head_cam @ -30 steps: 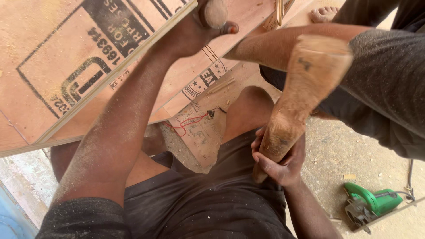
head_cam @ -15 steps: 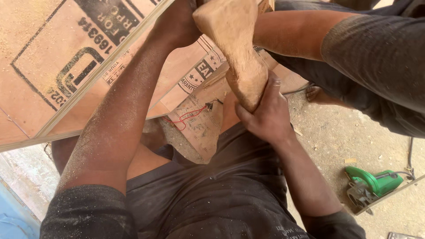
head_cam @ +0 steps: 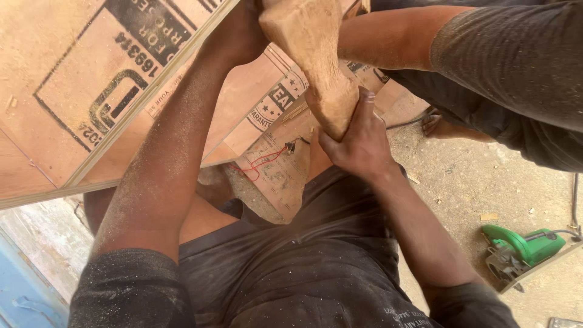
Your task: The person uses a chisel and wooden mallet to carve grooves into a wooden structure, likely a cabinet or shelving unit. They work on different sections of the wood, chiseling out material to create slots or joints.
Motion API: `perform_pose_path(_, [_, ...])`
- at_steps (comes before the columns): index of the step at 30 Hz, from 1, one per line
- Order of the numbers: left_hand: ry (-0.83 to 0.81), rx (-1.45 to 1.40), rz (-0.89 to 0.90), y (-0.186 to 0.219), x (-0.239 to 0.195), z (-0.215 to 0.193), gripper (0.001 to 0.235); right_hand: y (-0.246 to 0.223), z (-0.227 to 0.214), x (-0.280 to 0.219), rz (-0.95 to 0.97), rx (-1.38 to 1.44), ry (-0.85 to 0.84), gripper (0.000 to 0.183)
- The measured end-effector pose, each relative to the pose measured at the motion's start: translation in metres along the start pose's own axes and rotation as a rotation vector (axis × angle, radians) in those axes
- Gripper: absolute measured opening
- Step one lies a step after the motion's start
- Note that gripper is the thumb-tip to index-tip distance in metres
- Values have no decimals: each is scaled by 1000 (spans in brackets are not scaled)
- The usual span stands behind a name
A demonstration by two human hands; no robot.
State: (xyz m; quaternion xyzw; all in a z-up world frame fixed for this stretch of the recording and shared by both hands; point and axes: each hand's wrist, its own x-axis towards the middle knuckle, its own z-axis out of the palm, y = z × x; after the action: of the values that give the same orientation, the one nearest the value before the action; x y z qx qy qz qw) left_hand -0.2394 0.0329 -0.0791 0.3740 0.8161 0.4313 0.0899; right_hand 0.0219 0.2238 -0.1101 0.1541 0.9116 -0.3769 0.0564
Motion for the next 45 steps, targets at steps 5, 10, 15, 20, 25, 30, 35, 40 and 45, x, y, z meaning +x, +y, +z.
perform_pose_path(5, [24,-25,-45,10,-6,-9,50,-26,-32,-49,-478,310,326,82])
perform_pose_path(10, [44,74,9,19,-7,-10,44,-27,-16,-17,-690,-110,457,69])
perform_pose_path(15, [220,286,403,32,-27,-13,44,-17,-32,-21,-153,116,63,85])
perform_pose_path(20, [154,39,-2,16,-33,-32,41,-5,-37,-49,-201,397,267,84])
perform_pose_path(25, [175,124,29,34,-30,-22,41,4,-37,-61,-178,475,237,88])
perform_pose_path(30, [182,80,72,42,-29,-22,39,3,-31,-67,-192,487,219,88])
perform_pose_path(35, [223,102,118,25,-21,-21,33,5,-27,-66,-166,446,216,90])
perform_pose_path(40, [172,172,33,17,-15,-23,47,6,-25,-67,-138,501,195,90])
perform_pose_path(45, [194,138,77,15,-15,-22,41,4,-21,-63,-150,480,196,90])
